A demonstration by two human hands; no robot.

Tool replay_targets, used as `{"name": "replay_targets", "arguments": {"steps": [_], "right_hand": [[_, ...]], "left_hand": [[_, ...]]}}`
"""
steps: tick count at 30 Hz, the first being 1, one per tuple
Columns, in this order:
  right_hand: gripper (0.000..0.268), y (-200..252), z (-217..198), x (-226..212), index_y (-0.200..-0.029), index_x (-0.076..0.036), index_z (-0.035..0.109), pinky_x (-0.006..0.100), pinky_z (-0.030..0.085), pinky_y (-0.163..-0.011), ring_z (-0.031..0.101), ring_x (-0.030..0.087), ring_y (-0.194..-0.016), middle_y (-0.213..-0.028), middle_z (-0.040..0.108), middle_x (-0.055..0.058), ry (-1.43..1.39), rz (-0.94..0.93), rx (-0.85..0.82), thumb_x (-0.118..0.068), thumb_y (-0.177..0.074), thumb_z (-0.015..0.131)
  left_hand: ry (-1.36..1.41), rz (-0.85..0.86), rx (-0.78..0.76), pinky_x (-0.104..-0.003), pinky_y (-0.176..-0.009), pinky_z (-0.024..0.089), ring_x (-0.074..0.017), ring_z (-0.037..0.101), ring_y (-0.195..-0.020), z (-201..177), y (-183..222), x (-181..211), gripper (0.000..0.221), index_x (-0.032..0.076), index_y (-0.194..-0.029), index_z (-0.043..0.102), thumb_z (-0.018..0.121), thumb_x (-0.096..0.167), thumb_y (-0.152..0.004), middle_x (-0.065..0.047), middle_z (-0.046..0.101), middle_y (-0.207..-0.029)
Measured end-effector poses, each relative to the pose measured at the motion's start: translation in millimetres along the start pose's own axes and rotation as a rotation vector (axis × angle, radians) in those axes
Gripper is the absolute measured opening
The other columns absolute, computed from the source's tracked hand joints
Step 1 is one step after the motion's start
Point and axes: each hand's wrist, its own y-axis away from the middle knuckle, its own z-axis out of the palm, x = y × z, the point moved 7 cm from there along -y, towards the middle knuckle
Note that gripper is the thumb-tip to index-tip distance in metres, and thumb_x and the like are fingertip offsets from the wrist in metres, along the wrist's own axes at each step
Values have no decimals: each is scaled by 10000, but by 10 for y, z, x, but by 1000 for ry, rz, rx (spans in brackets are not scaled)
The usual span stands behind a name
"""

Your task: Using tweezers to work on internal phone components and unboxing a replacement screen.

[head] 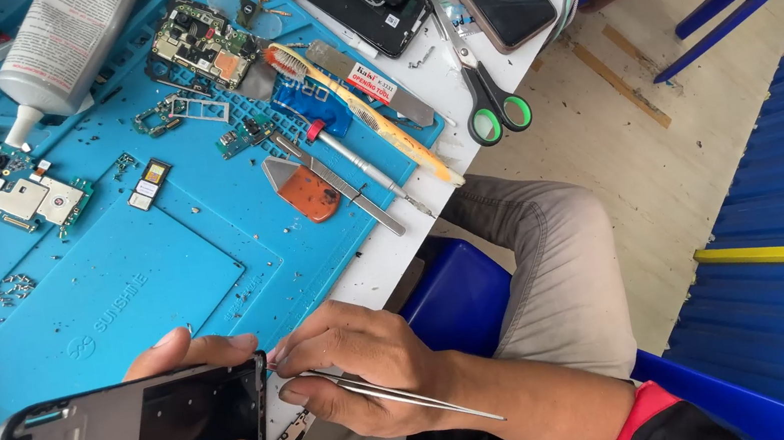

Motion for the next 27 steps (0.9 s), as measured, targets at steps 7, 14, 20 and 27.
{"name": "replay_targets", "arguments": {"steps": [7, 14, 20, 27], "right_hand": [[139, -9, 0, -14, -1128, 27, 622, 402, 664, -891, 726, 336, -990, -1116, 639, 221, -14, -5, -9, -88, -1075, 564], [210, -27, 4, -25, -1131, 51, 630, 396, 653, -879, 722, 336, -978, -1090, 643, 227, 24, -12, -16, -121, -1086, 519], [167, -54, 6, -63, -1120, 30, 651, 382, 610, -804, 715, 326, -908, -1048, 683, 210, 72, -26, -7, -104, -1040, 594], [180, 1, 49, -9, -1083, -9, 647, 373, 615, -831, 723, 287, -900, -1057, 668, 182, 133, -30, 10, -178, -1030, 610]], "left_hand": [[-19, 7, -3, -379, -980, 594, -268, 680, -1210, 22, -12, 22, 642, 43, -1430, 469, 558, 254, -830, -172, 675, -1221], [30, 51, -32, -403, -1004, 601, -286, 683, -1219, 5, -27, 54, 674, 36, -1442, 467, 605, 331, -852, -173, 674, -1222], [-90, 92, -246, -355, -1105, 508, -232, 648, -1254, -157, -159, -136, 735, 12, -1517, 391, 634, 189, -846, -151, 667, -1344], [-49, 357, -300, -334, -1009, 570, -194, 701, -1108, -159, -143, -124, 677, 101, -1542, 403, 641, 367, -966, -103, 668, -1315]]}}
